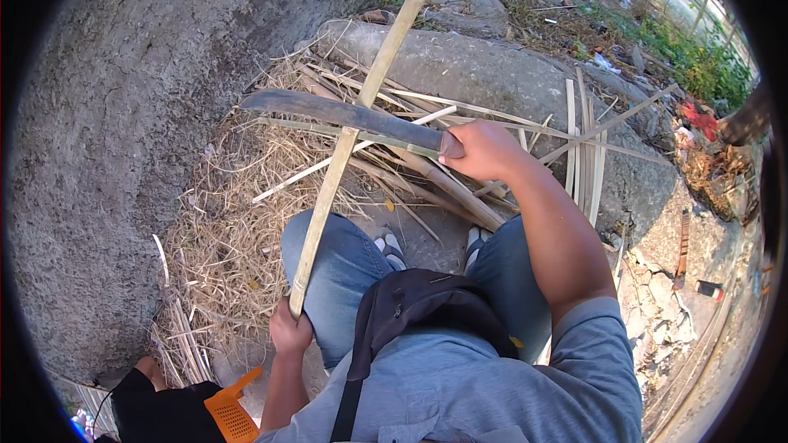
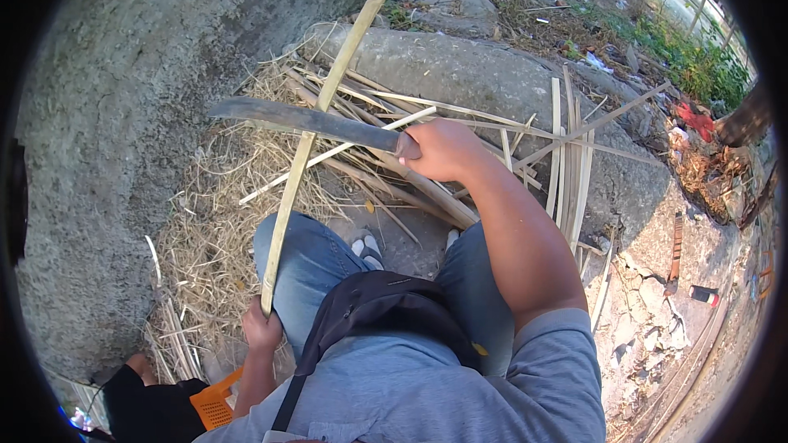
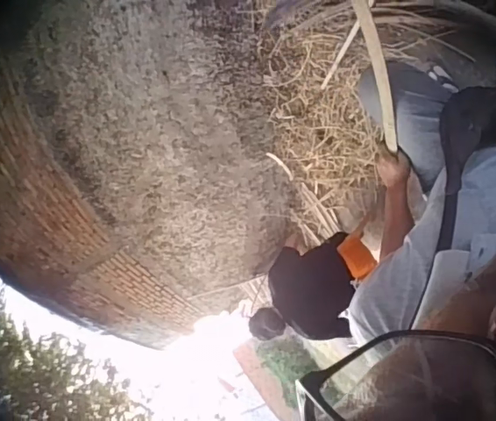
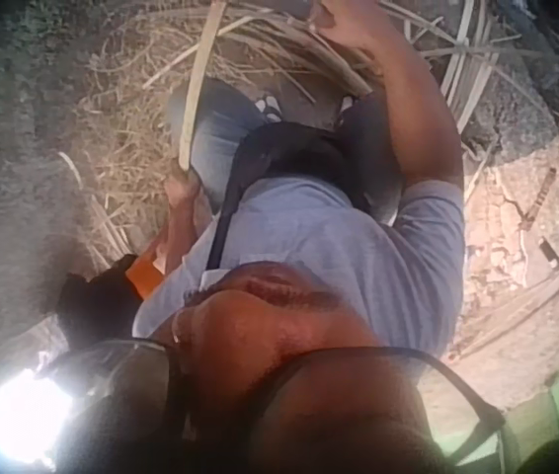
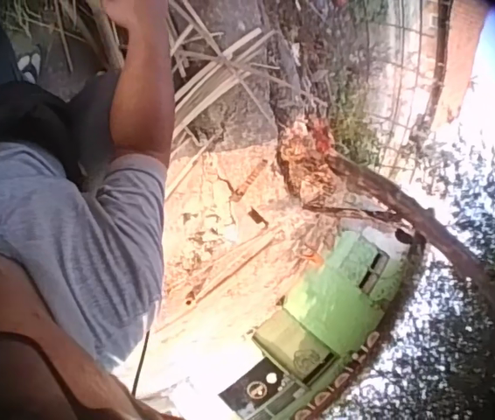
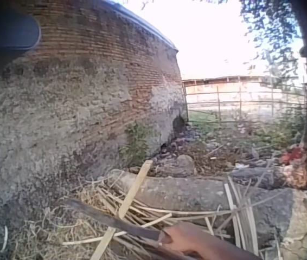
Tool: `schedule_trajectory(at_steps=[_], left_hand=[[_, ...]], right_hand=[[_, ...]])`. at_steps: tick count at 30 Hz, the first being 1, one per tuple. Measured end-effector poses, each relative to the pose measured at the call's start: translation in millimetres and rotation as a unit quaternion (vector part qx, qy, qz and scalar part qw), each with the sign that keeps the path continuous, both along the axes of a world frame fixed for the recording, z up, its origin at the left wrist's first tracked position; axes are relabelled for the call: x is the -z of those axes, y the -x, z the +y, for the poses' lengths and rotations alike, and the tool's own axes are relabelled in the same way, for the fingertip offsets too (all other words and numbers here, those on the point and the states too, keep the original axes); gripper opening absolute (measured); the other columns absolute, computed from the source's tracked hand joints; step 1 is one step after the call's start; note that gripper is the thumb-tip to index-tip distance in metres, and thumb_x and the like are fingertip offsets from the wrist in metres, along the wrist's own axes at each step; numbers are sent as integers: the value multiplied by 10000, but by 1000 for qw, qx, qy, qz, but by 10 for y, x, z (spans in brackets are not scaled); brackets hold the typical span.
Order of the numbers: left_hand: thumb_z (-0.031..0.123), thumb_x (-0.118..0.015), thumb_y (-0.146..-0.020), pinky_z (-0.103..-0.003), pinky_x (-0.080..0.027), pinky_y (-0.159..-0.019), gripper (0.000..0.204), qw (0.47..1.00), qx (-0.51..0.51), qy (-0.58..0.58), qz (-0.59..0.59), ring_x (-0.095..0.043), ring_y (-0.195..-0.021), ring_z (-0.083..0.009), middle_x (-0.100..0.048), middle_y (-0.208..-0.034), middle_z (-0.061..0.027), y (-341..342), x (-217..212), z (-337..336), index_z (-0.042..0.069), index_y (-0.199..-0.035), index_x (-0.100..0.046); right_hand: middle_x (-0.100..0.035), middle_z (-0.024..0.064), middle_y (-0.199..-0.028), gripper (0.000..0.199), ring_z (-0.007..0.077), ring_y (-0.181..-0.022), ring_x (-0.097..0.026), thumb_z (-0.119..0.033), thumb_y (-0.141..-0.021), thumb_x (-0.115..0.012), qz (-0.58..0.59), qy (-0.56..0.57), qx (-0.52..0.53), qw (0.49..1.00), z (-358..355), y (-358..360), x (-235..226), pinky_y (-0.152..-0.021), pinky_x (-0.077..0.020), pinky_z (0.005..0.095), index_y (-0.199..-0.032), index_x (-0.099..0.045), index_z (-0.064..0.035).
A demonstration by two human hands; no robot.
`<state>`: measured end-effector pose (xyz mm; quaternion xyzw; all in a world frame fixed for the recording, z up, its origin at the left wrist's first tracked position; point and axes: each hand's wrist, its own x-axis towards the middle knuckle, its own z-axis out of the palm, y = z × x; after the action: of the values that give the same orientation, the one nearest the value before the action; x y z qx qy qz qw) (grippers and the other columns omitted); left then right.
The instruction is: The person scrapes and trims bamboo strips using a knife.
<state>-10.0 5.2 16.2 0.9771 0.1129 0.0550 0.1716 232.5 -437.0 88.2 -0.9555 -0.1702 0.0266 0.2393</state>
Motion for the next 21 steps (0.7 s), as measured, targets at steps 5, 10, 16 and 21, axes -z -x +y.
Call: schedule_trajectory(at_steps=[5, 10, 16, 21], left_hand=[[59, -532, -742, -578, -505, -735, 273, 998, 18, 46, 26, -636, -778, -519, -645, -786, -299, -17, -11, 131, 0, -999, -603], [64, -535, -740, -573, -504, -731, 268, 999, 11, 30, 14, -637, -788, -517, -642, -782, -299, 11, -29, 108, 2, -992, -602], [60, -545, -724, -565, -516, -658, 242, 997, -3, 46, -57, -634, -685, -512, -636, -702, -265, 181, 227, 283, 12, -953, -606], [72, -559, -721, -563, -519, -647, 218, 998, -16, 38, -49, -638, -681, -512, -631, -684, -270, 264, 253, 365, 10, -926, -602]], right_hand=[[-728, 126, -909, 220, 350, -906, -705, -281, -780, -720, -9, 58, -52, 997, 234, 204, -275, -760, -543, 496, -949, -711, -141], [-720, 114, -840, 198, 343, -847, -713, -279, -756, -742, -39, 89, -128, 987, 458, 274, -297, -731, -546, 493, -903, -712, -149], [-722, 128, -864, 365, 360, -862, -704, -430, -766, -794, -35, 40, -69, 996, 489, 101, -375, -749, -539, 487, -922, -715, -109], [-711, 147, -825, 370, 360, -833, -698, -453, -810, -761, -52, 8, -24, 998, 591, 48, -420, -715, -532, 492, -928, -707, -107]])
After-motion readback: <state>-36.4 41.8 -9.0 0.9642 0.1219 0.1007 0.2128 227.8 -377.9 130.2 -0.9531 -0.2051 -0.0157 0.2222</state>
